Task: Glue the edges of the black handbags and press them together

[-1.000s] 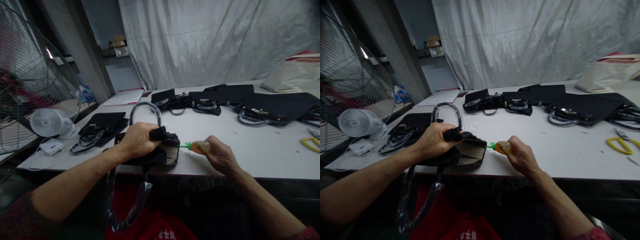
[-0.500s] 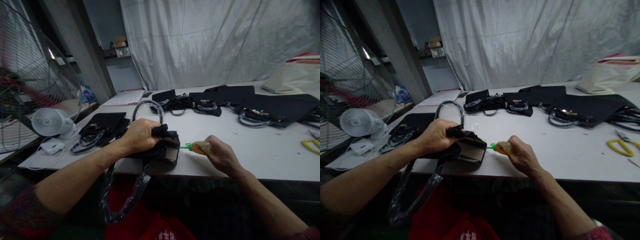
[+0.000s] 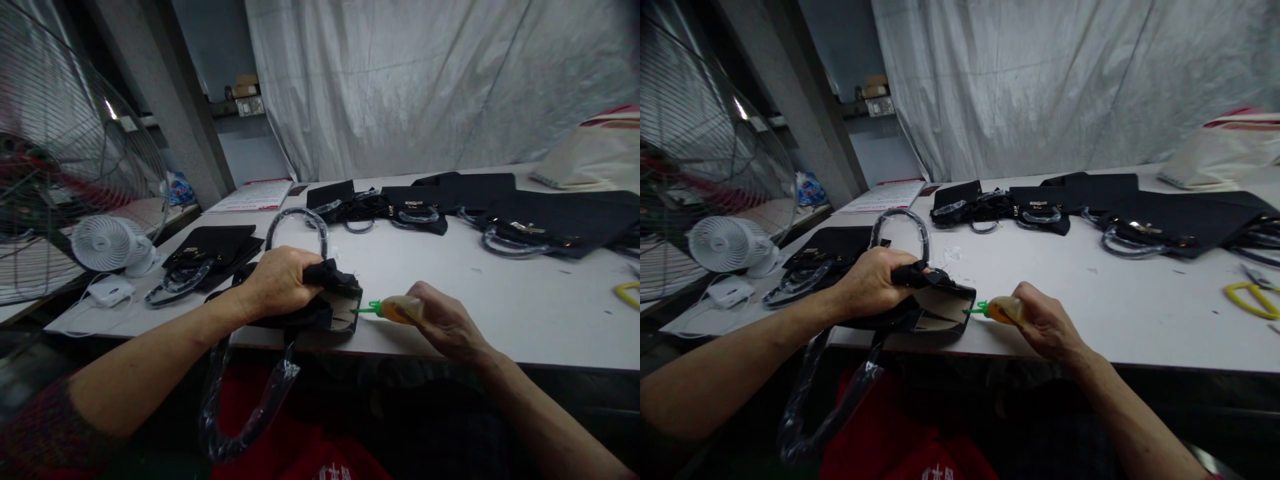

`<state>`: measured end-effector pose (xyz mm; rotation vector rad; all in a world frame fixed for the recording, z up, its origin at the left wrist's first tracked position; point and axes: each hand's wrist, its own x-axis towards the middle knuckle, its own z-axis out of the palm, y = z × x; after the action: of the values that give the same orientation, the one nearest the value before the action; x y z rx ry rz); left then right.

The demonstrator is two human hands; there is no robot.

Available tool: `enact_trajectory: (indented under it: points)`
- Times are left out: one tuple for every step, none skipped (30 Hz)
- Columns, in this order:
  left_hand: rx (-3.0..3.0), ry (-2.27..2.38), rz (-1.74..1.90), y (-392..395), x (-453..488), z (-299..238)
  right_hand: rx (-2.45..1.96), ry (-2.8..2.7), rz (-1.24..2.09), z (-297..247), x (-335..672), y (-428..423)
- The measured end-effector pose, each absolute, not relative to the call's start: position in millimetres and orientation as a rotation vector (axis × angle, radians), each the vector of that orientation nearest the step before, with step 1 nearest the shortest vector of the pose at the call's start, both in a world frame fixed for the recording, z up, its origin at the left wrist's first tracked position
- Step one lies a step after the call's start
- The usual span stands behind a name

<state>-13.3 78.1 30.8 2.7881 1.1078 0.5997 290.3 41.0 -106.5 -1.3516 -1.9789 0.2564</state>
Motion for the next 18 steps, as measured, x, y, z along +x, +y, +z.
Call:
enact_trajectory:
  points:
    - [2.776, 1.105, 0.603, 77, -14, 31, -1.35, -1.981, 0.258, -107, 290, 40]
    - [2.765, 1.103, 0.605, 77, -15, 30, -1.364, -1.969, 0.239, -107, 290, 39]
    - [2.756, 1.099, 0.604, 76, -16, 30, -1.386, -1.948, 0.206, -107, 289, 38]
    - [2.75, 1.097, 0.597, 75, -17, 29, -1.402, -1.932, 0.167, -107, 289, 37]
    - [2.746, 1.093, 0.586, 73, -18, 29, -1.404, -1.929, 0.138, -107, 288, 36]
    - [2.747, 1.089, 0.574, 72, -19, 28, -1.392, -1.941, 0.132, -106, 288, 35]
    - [2.748, 1.084, 0.565, 71, -20, 27, -1.37, -1.964, 0.151, -106, 288, 35]
    - [2.748, 1.077, 0.56, 70, -21, 26, -1.342, -1.992, 0.185, -105, 287, 34]
    - [2.748, 1.072, 0.56, 70, -21, 25, -1.319, -2.014, 0.216, -104, 287, 33]
    - [2.746, 1.067, 0.566, 69, -22, 24, -1.311, -2.019, 0.232, -104, 287, 33]
    - [2.743, 1.065, 0.575, 68, -24, 23, -1.321, -2.005, 0.222, -103, 287, 33]
    - [2.738, 1.068, 0.581, 67, -25, 22, -1.343, -1.98, 0.193, -104, 287, 33]
    - [2.733, 1.072, 0.582, 67, -26, 20, -1.372, -1.949, 0.153, -104, 286, 33]
    - [2.728, 1.075, 0.58, 66, -27, 19, -1.394, -1.923, 0.114, -104, 286, 33]
    - [2.724, 1.073, 0.574, 65, -28, 18, -1.406, -1.912, 0.096, -104, 285, 32]
    - [2.721, 1.068, 0.569, 64, -29, 17, -1.399, -1.925, 0.115, -104, 284, 31]
    - [2.718, 1.058, 0.566, 62, -30, 16, -1.376, -1.95, 0.167, -102, 283, 30]
    - [2.716, 1.048, 0.568, 61, -30, 15, -1.344, -1.978, 0.238, -101, 282, 28]
